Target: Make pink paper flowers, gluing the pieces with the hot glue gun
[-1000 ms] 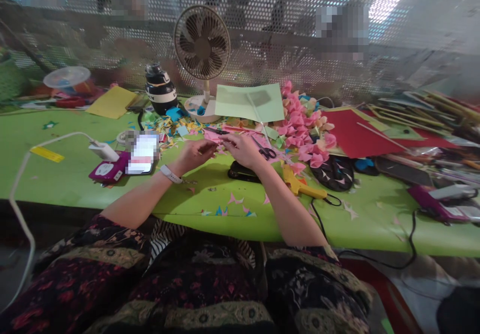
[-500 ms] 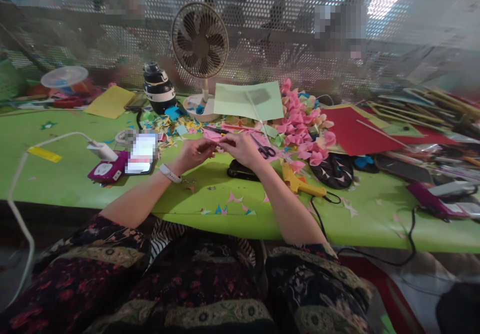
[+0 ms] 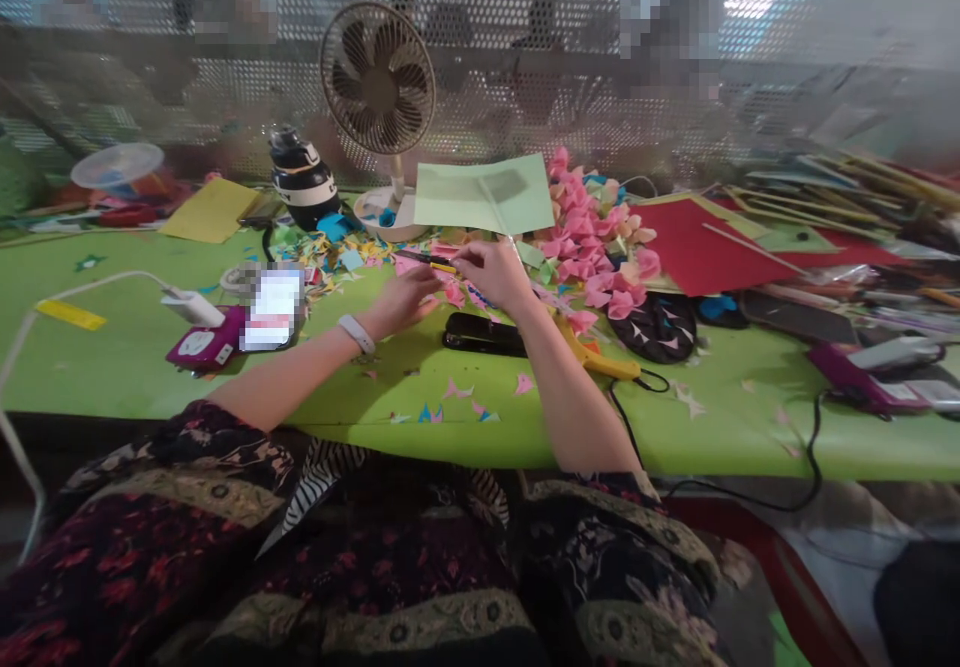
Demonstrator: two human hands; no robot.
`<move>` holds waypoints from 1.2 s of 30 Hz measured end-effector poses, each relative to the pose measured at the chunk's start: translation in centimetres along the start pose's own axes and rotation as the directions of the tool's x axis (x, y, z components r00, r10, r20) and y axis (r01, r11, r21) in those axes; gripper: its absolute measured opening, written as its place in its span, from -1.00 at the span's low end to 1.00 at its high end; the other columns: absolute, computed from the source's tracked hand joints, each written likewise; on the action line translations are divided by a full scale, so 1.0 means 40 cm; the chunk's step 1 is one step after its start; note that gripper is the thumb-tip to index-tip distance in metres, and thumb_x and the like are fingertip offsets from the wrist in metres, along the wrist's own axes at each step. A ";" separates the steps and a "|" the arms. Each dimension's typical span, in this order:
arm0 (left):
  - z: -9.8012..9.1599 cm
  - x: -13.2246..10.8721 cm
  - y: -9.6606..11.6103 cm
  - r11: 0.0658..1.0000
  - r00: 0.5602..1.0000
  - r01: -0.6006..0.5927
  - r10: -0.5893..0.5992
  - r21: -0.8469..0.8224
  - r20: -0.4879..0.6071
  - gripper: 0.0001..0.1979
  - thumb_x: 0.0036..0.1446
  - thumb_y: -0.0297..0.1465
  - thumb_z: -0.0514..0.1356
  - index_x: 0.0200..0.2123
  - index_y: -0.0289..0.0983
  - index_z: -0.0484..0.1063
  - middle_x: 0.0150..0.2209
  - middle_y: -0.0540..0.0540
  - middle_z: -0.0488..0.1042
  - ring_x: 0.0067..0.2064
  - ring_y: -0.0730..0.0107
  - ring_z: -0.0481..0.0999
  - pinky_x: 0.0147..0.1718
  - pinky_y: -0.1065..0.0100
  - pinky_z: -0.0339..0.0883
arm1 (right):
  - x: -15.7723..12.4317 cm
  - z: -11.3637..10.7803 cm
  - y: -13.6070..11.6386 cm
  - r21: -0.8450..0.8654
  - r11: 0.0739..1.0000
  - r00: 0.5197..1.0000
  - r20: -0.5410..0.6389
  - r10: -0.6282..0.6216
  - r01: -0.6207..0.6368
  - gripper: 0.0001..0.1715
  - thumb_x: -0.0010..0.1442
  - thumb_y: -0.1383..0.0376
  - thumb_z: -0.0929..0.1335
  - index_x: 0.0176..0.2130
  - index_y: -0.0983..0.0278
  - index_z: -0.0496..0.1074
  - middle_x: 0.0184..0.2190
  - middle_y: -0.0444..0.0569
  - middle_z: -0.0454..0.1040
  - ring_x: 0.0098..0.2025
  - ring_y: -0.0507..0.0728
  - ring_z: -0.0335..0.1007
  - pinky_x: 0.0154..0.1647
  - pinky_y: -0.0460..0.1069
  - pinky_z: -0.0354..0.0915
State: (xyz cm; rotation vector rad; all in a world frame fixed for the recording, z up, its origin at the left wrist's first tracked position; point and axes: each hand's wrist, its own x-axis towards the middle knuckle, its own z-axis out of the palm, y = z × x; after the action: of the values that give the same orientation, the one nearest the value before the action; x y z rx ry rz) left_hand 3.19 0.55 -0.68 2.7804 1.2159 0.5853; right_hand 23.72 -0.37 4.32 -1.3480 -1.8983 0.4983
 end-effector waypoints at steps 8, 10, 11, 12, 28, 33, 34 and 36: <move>-0.023 0.001 -0.046 0.939 0.943 0.046 -0.153 -0.340 -0.297 -0.91 0.19 -0.36 0.33 -0.32 -0.23 0.63 -0.23 -0.16 0.55 -0.16 0.26 0.51 -0.18 0.27 0.40 | 0.005 0.017 0.025 -0.056 0.998 0.994 0.104 -0.018 0.024 -0.77 0.26 0.24 0.38 -0.24 0.31 0.63 -0.39 -0.03 0.59 -0.39 0.08 0.39 -0.30 -0.01 0.24; -0.046 -0.031 -0.061 0.837 0.935 0.047 -0.229 -0.545 -0.272 -0.85 0.16 -0.26 0.37 -0.30 -0.21 0.64 -0.24 -0.14 0.58 -0.17 0.28 0.52 -0.22 0.29 0.42 | 0.007 0.027 0.028 -0.105 0.994 0.980 0.199 -0.011 0.032 -0.78 0.24 0.25 0.40 -0.24 0.28 0.65 -0.36 -0.03 0.62 -0.37 0.09 0.43 -0.28 0.00 0.26; -0.055 -0.049 -0.066 0.763 0.934 0.072 -0.278 -0.642 -0.226 -0.82 0.13 -0.23 0.38 -0.30 -0.22 0.63 -0.24 -0.14 0.60 -0.20 0.30 0.52 -0.25 0.31 0.42 | 0.008 0.033 0.030 -0.127 0.991 0.967 0.254 -0.001 0.034 -0.80 0.23 0.26 0.41 -0.26 0.27 0.66 -0.35 -0.03 0.63 -0.36 0.10 0.45 -0.26 0.01 0.28; -0.062 -0.067 -0.071 0.673 0.930 0.111 -0.330 -0.731 -0.162 -0.79 0.10 -0.22 0.40 -0.29 -0.24 0.63 -0.25 -0.13 0.61 -0.24 0.33 0.53 -0.29 0.33 0.42 | 0.009 0.039 0.033 -0.146 0.989 0.953 0.304 0.011 0.035 -0.82 0.22 0.28 0.42 -0.27 0.25 0.67 -0.35 -0.04 0.64 -0.34 0.11 0.47 -0.23 0.01 0.29; -0.071 -0.123 -0.063 0.057 0.879 0.161 -0.463 -0.985 0.116 -0.68 -0.02 -0.35 0.41 -0.21 -0.25 0.42 -0.31 -0.02 0.59 -0.33 0.41 0.64 -0.32 0.38 0.54 | 0.011 0.047 0.044 -0.157 0.985 0.867 0.498 0.020 0.067 -0.78 0.20 0.28 0.40 -0.23 0.21 0.69 -0.21 -0.05 0.69 -0.18 0.17 0.56 -0.05 0.05 0.36; -0.069 -0.128 -0.068 0.066 0.874 0.168 -0.472 -0.984 0.118 -0.61 0.01 -0.30 0.44 -0.12 -0.23 0.44 -0.33 -0.01 0.61 -0.35 0.40 0.64 -0.39 0.42 0.48 | 0.011 0.050 0.048 -0.160 0.984 0.872 0.488 0.016 0.072 -0.77 0.22 0.32 0.37 -0.22 0.24 0.67 -0.23 -0.03 0.68 -0.19 0.16 0.54 -0.06 0.04 0.36; -0.068 -0.128 -0.069 0.069 0.867 0.167 -0.486 -0.984 0.113 -0.59 -0.01 -0.29 0.46 -0.11 -0.22 0.45 -0.35 0.00 0.61 -0.38 0.42 0.63 -0.44 0.45 0.44 | 0.012 0.049 0.049 -0.165 0.984 0.876 0.482 0.022 0.066 -0.77 0.22 0.33 0.37 -0.22 0.25 0.67 -0.22 -0.01 0.67 -0.20 0.15 0.54 -0.06 0.04 0.36; -0.066 -0.126 -0.071 0.060 0.848 0.161 -0.520 -0.985 0.107 -0.55 -0.06 -0.27 0.49 -0.11 -0.22 0.48 -0.39 0.02 0.60 -0.45 0.48 0.58 -0.51 0.49 0.37 | 0.012 0.046 0.044 -0.159 0.986 0.889 0.456 0.033 0.045 -0.76 0.23 0.33 0.36 -0.22 0.26 0.66 -0.23 0.00 0.67 -0.21 0.14 0.54 -0.07 0.04 0.36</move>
State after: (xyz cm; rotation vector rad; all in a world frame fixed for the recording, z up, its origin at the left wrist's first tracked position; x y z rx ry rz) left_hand -2.86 -1.36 -0.40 1.1801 0.8795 1.1828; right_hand 23.38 0.92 2.10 -1.4185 -2.3718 0.7201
